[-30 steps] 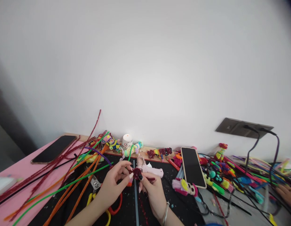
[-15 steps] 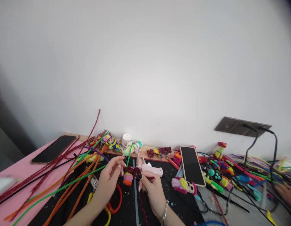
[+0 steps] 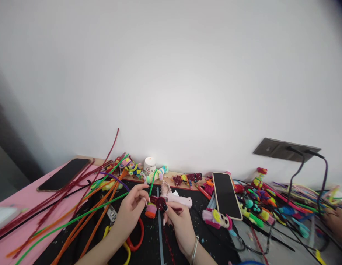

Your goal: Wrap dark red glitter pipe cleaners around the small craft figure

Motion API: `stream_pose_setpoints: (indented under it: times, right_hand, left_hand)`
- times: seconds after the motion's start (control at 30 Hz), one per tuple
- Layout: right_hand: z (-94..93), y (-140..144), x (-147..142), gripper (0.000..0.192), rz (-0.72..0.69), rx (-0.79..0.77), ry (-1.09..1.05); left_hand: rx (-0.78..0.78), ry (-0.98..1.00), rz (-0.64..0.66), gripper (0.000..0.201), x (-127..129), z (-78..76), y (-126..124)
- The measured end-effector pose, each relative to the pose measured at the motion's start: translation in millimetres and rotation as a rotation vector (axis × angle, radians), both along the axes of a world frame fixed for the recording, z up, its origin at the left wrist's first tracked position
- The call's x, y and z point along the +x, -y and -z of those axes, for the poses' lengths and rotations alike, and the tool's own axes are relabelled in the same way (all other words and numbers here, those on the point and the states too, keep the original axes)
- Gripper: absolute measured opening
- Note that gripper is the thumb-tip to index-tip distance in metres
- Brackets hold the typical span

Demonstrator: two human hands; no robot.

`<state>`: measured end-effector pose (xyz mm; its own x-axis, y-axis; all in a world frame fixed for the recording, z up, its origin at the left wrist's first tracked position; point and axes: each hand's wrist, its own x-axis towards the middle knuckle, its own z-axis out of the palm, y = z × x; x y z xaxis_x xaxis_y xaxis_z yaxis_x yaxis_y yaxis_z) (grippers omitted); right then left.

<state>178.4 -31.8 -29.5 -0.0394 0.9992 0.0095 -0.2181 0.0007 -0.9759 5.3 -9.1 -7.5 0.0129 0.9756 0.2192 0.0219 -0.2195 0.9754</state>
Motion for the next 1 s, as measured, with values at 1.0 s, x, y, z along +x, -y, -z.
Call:
stream_pose_setpoints:
  times: [1.0]
  right_hand:
    - [-6.0,1.7,-1.9,0.047,0.026,-0.025,0.022]
  left_hand:
    - [-0.096,-0.034,0.054,0.027,2.9,-4.7,0.7]
